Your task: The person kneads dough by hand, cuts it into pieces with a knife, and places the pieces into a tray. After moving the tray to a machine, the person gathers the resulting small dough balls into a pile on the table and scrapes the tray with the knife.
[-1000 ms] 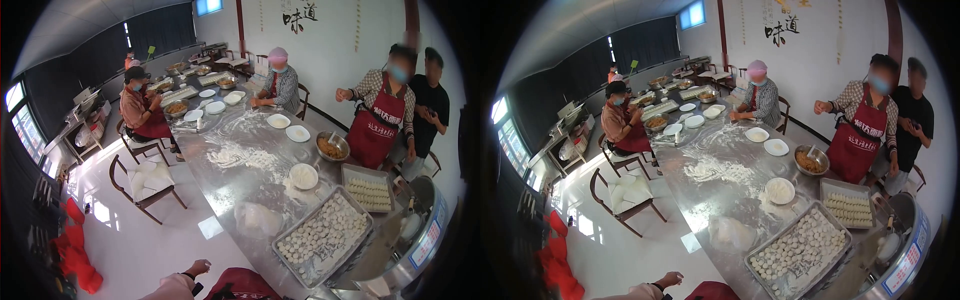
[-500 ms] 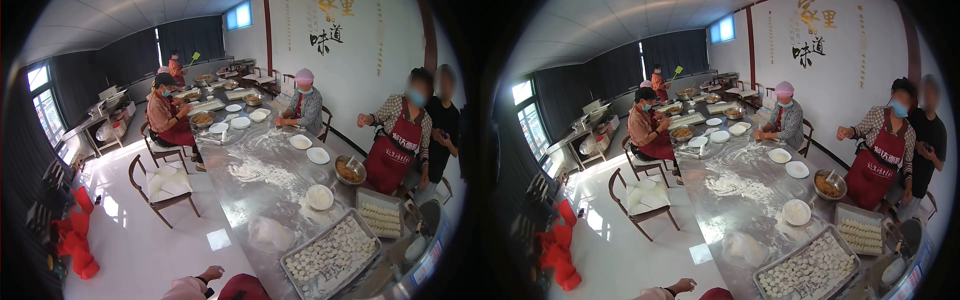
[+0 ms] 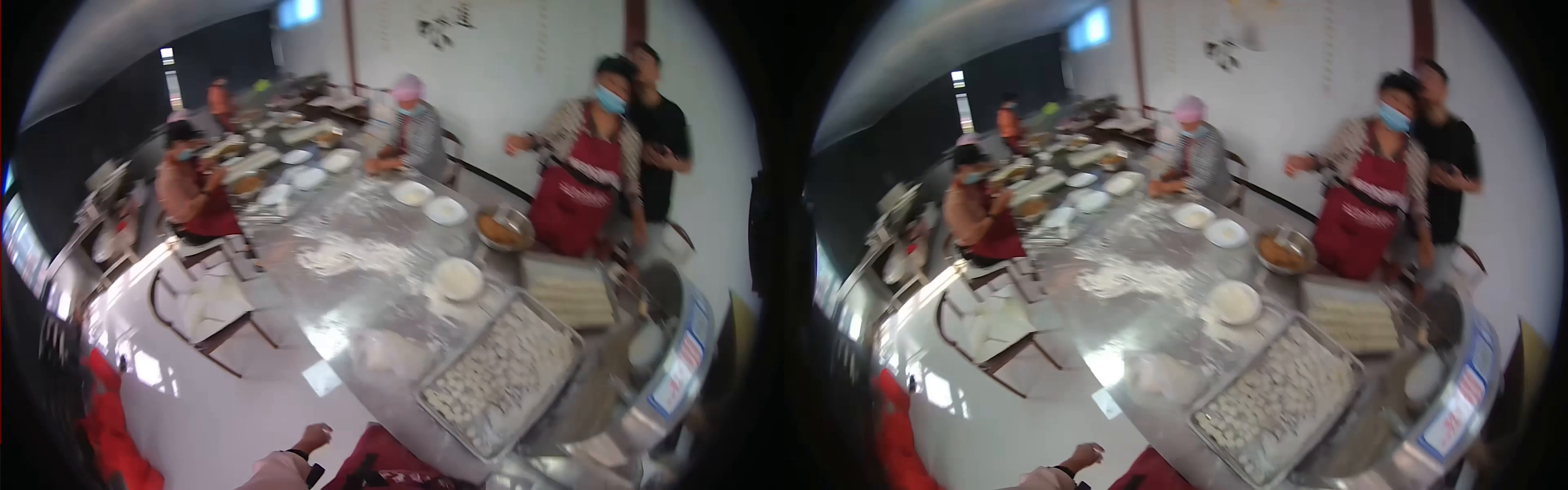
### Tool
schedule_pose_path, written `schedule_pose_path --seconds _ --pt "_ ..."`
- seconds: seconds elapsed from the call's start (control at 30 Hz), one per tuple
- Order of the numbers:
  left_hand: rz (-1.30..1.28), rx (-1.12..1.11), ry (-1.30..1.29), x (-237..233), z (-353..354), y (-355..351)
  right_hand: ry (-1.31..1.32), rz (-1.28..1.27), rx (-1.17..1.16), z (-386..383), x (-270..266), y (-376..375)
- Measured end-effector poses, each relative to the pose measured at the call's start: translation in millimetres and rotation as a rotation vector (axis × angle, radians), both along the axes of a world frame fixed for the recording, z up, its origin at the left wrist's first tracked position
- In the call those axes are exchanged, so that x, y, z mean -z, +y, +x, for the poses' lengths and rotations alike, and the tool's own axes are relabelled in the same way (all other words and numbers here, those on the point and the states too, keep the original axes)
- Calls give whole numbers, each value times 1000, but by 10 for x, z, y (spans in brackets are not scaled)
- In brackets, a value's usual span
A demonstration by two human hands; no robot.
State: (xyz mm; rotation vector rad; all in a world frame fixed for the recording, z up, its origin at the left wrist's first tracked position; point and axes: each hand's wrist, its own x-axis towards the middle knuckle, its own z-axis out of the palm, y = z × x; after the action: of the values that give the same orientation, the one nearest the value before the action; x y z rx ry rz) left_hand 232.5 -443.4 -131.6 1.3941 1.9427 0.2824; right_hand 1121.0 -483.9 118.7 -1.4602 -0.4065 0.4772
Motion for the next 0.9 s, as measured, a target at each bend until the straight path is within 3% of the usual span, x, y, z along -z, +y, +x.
schedule_pose_path --seconds 0.03,0.07,0.1,0.13,0.2,0.3,0.37,0.5,0.6,0.63,0.67,0.77,0.8,0.9 --pt "-44 -322 -189 -127 78 168 -41 2 -28 280 248 -33" --pt "278 -244 -198 -95 90 303 -77 -16 -49 446 397 -151" --pt "325 -352 -324 -667 351 605 -130 -26 -78 632 532 -352" --pt "366 -346 -265 -805 454 857 51 -30 49 71 69 -153" --pt "442 -238 -264 -994 630 1380 49 -96 112 -167 -85 -81" --pt "498 -38 -202 -1522 1059 2174 178 -501 272 -440 -391 50" --pt "513 21 -280 -1701 1279 2676 160 -492 294 -656 -481 120" --pt "592 128 -311 -1478 1451 3754 255 -496 321 -527 -449 81" --pt "635 107 -415 -1324 1547 4546 180 -522 290 -259 -285 -81" --pt "651 83 -417 -1289 1570 4829 174 -279 3 864 405 -755" --pt "681 167 -269 -1216 1596 5068 253 -211 45 755 302 -715" --pt "629 303 72 -779 1714 5696 286 -354 251 245 -133 -702" --pt "551 258 -1 -854 1790 5800 290 -381 280 164 -239 -699" --pt "571 402 -32 -611 1947 6107 304 -440 351 -23 -515 -763"
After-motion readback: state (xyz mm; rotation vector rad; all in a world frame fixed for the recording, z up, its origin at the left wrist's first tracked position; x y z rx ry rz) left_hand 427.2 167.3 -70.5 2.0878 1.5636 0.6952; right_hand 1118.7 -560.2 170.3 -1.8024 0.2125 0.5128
